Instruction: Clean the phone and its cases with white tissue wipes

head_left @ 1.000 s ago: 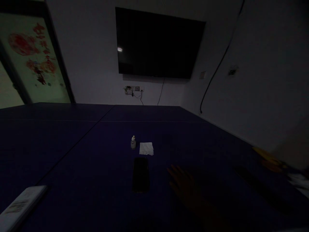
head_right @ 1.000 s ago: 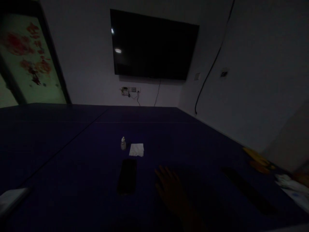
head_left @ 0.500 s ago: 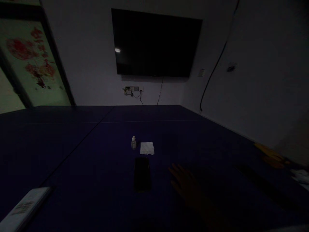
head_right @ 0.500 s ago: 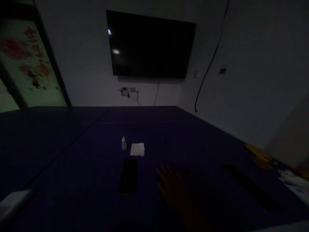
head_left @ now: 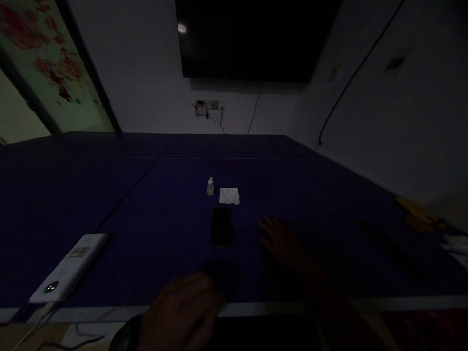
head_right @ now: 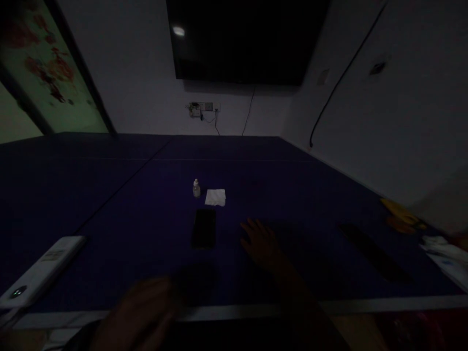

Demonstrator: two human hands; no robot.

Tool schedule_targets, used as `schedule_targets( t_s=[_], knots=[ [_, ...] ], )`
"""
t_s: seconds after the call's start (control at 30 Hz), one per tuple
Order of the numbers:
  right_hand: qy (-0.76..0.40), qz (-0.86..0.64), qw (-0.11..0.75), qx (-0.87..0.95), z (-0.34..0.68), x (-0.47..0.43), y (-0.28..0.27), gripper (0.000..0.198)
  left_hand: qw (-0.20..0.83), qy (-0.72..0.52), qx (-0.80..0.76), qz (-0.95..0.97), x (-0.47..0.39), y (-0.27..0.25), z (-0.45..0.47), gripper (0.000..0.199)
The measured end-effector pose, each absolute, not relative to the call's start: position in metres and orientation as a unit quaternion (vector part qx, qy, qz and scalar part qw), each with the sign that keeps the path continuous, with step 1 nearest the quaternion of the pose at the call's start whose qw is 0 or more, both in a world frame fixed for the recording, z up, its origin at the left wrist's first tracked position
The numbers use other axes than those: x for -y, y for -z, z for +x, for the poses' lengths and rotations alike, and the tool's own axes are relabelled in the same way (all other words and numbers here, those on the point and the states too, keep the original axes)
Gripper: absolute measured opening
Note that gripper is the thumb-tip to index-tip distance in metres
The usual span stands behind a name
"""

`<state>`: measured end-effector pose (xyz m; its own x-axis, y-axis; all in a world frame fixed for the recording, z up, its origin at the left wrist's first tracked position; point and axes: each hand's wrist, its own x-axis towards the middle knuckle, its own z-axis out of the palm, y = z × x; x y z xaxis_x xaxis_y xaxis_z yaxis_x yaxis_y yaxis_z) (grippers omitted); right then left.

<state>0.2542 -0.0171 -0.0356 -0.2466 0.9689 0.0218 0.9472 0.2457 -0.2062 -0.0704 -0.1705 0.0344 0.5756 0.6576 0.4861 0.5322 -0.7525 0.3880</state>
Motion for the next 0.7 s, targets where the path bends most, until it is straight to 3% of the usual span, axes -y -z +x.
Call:
schedule_targets(
  t_s=[0.2,0.37,0.7],
  knots=[
    [-0.142,-0.558,0.084,0.813,0.217,-0.009,-0.002,0.038,0.153,-0.212,-0.501,0.825,0.066,-0.059,-0.066,0.026],
    [-0.170,-0.574,0.098,0.795,0.168,-0.050,-0.015,0.032,0.108,-0.190,-0.610,0.762,-0.005,-0.041,-0.064,0.037],
    [-0.199,-0.610,0.137,0.755,0.142,-0.056,0.017,0.033,0.164,-0.231,-0.620,0.732,-0.021,0.018,-0.053,0.039]
  ],
)
